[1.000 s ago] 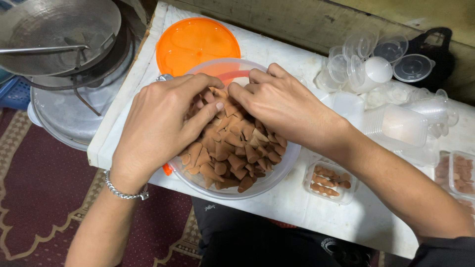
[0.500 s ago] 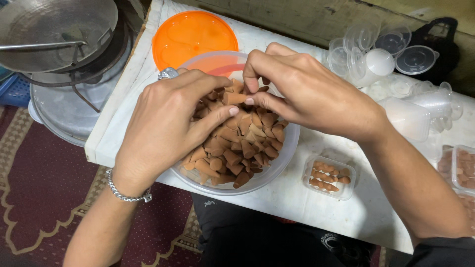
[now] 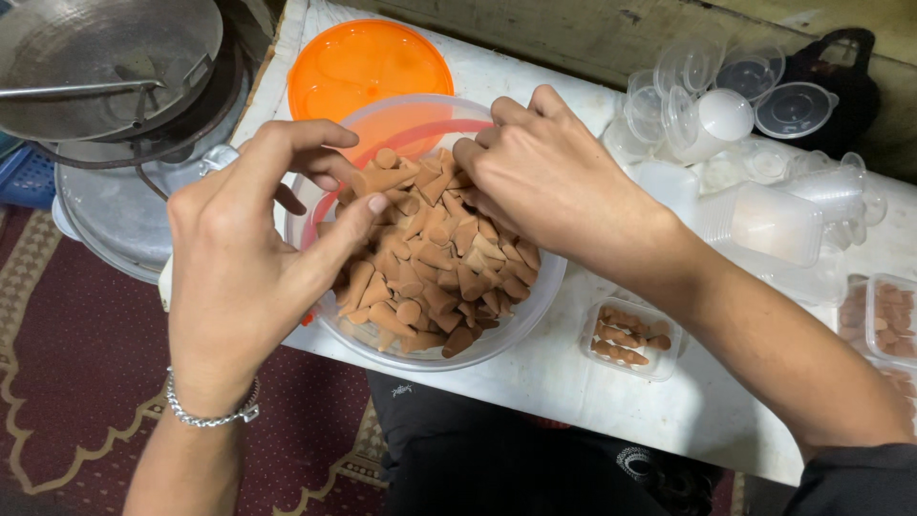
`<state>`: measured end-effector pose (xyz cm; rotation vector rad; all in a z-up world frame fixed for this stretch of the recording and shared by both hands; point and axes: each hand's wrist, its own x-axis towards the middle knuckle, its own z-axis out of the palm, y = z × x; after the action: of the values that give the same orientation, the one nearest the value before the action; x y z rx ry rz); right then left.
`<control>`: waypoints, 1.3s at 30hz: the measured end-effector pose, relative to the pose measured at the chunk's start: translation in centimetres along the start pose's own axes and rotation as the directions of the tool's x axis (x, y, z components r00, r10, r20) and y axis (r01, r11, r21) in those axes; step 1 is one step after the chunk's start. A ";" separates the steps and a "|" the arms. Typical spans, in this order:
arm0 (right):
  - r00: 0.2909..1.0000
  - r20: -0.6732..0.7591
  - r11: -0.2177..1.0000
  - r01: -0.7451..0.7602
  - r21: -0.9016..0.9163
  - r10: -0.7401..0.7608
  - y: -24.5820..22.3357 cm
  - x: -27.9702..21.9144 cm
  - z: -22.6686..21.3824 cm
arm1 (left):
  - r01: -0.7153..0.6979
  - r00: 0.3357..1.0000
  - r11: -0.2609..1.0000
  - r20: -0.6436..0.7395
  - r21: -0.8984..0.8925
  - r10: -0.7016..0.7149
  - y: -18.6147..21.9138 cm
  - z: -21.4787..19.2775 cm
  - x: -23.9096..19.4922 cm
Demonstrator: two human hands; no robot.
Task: The person transfers small, cone-shaped brown confectionery items from a large container into smaller clear plastic containers. They pick up the items by hand and place them into the containers one by one.
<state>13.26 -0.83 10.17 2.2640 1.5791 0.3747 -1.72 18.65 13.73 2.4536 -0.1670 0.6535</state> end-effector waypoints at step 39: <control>0.959 -0.226 0.591 0.085 0.802 0.169 2.3 -5.7 -4.5 | -0.049 0.997 0.989 -0.071 -0.143 0.039 4.4 0.5 -2.2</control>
<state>11.43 -6.32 15.19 3.0281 2.1644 -0.0728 -4.58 14.64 14.55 2.2913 -0.2341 0.7171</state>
